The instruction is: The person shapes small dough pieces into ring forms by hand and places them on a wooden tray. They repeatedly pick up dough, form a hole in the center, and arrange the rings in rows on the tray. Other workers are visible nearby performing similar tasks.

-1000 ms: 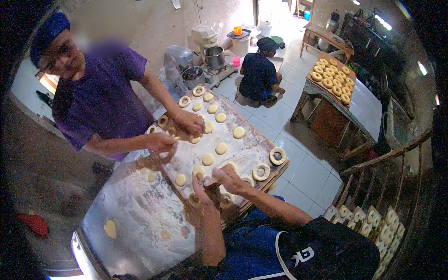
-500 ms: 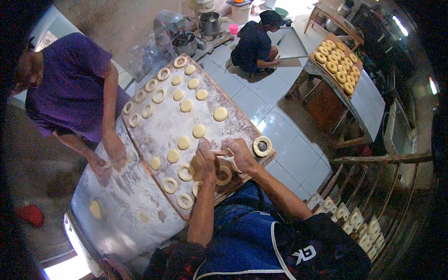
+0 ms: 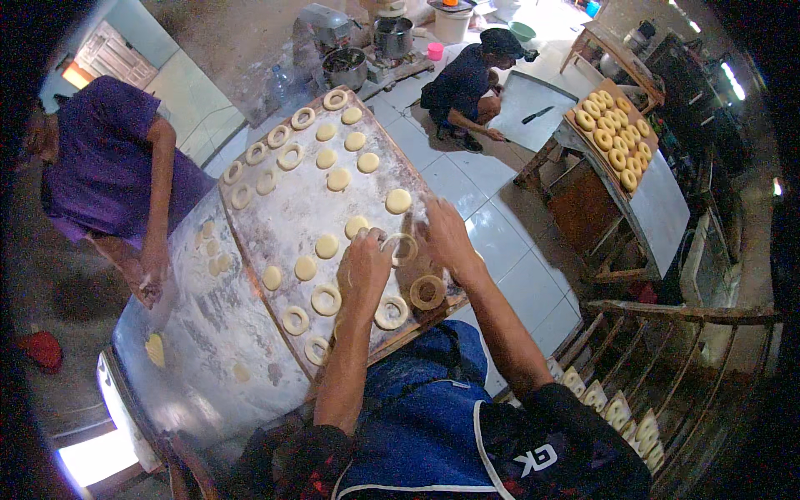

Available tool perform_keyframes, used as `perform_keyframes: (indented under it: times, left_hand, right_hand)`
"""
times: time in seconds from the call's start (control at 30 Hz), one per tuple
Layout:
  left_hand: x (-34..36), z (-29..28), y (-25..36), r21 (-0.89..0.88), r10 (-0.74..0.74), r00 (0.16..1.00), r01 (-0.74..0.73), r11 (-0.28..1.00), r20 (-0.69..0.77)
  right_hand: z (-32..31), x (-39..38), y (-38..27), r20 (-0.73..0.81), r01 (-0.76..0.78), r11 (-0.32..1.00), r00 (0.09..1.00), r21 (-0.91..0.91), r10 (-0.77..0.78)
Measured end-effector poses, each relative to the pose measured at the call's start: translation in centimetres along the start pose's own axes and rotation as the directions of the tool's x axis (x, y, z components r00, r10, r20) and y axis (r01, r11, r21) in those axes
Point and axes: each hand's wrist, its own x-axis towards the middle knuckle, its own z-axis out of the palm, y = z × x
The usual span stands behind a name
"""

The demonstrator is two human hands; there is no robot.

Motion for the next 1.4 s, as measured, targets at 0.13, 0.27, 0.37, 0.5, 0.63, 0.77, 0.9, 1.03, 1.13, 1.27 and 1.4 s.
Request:
perform_keyframes:
  times: [0.13,0.27,0.37,0.5,0.63,0.77,0.9,1.03,1.13,1.27,1.4]
  left_hand:
    - [0.0,0.7,-0.9,0.056,0.035,0.993,-0.029,0.998,-0.111]
    - [1.6,-0.1,-2.7,0.314,0.096,0.947,0.005,0.949,-0.306]
    - [2.9,-1.7,-4.4,0.191,0.080,0.981,-0.045,0.980,-0.177]
    - [0.2,-4.5,-7.9,-0.488,-0.045,0.996,0.002,0.873,-0.076]
    - [-12.2,-8.0,-15.3,-0.475,-0.382,0.897,0.241,0.846,-0.224]
    - [-23.1,-10.4,-23.4,-0.164,-0.560,0.768,0.537,0.827,-0.309]
    - [-26.7,-9.6,-27.0,0.365,-0.332,0.786,0.557,0.746,-0.521]
    - [-27.5,-9.9,-27.8,-0.185,-0.493,0.741,0.463,0.867,-0.455]
    - [-27.6,-11.0,-27.8,-0.562,-0.608,0.722,0.367,0.741,-0.330]
    - [-27.2,-12.3,-27.5,-0.818,-0.594,0.768,0.172,0.549,-0.237]
    - [-26.7,-13.0,-27.7,-0.818,-0.522,0.819,0.120,0.562,-0.238]
  right_hand:
    - [3.9,4.9,2.2,0.037,0.310,0.950,0.950,-0.030,-0.309]
    - [5.4,7.0,2.8,0.257,0.233,0.968,0.945,-0.089,-0.204]
    - [3.5,7.6,1.7,0.375,0.092,0.969,0.927,-0.228,0.001]
    - [0.5,5.7,-2.8,0.281,-0.121,0.992,0.952,-0.019,0.121]
    - [3.8,0.2,-12.1,0.401,-0.139,0.908,0.916,0.396,-0.034]
    - [12.8,-4.8,-23.0,0.481,0.170,0.816,0.735,0.552,-0.478]
    - [21.5,-9.5,-30.1,0.565,0.362,0.878,0.672,0.313,-0.479]
    - [24.4,-10.5,-31.5,0.412,0.554,0.833,0.759,-0.003,-0.504]
    - [23.1,-10.5,-31.1,0.605,0.139,0.955,0.748,0.260,-0.274]
    - [21.1,-12.8,-32.4,0.608,-0.334,0.751,0.786,0.570,-0.112]
    - [20.4,-14.2,-34.1,0.471,-0.299,0.711,0.881,0.637,-0.051]
